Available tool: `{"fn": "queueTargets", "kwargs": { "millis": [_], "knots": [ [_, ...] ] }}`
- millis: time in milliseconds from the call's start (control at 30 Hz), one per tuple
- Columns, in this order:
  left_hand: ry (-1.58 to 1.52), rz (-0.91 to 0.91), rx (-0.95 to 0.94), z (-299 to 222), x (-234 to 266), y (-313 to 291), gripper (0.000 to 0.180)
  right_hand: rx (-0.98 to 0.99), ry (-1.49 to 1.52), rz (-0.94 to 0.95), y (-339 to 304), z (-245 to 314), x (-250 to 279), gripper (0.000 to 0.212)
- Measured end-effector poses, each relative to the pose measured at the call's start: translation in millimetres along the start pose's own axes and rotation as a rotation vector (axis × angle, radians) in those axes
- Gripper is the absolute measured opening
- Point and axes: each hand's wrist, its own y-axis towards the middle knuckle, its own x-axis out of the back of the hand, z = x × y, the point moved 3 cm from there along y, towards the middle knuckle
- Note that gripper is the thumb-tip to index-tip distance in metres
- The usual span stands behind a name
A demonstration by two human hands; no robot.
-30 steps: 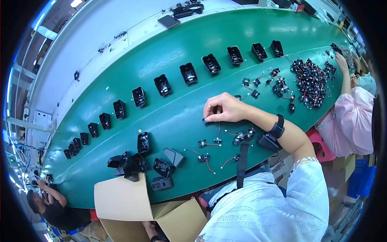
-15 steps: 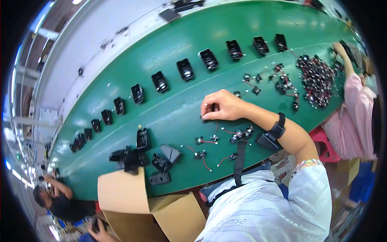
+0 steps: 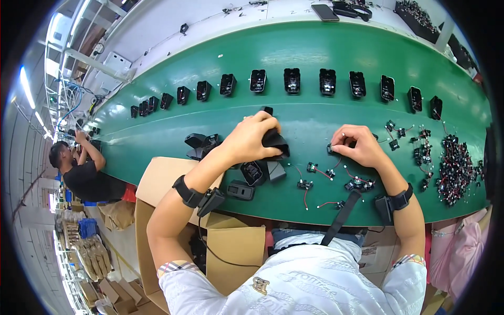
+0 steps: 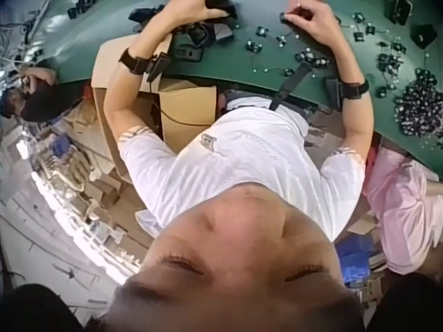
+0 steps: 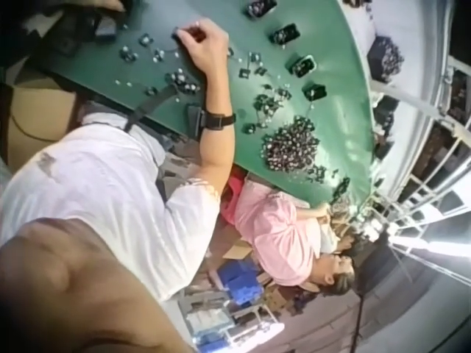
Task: Assembling small electronic components by hand at a factory workbench, inserting wires and parts into plastic housings.
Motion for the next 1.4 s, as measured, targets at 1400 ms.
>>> {"fn": "queueTargets", "kwargs": {
  "millis": [1400],
  "knots": [
    [-0.32,-0.884,1.094,186,-211,-298,0.038,0.138,0.062,-0.104,6,-12,-2,0.011]
  ]
}}
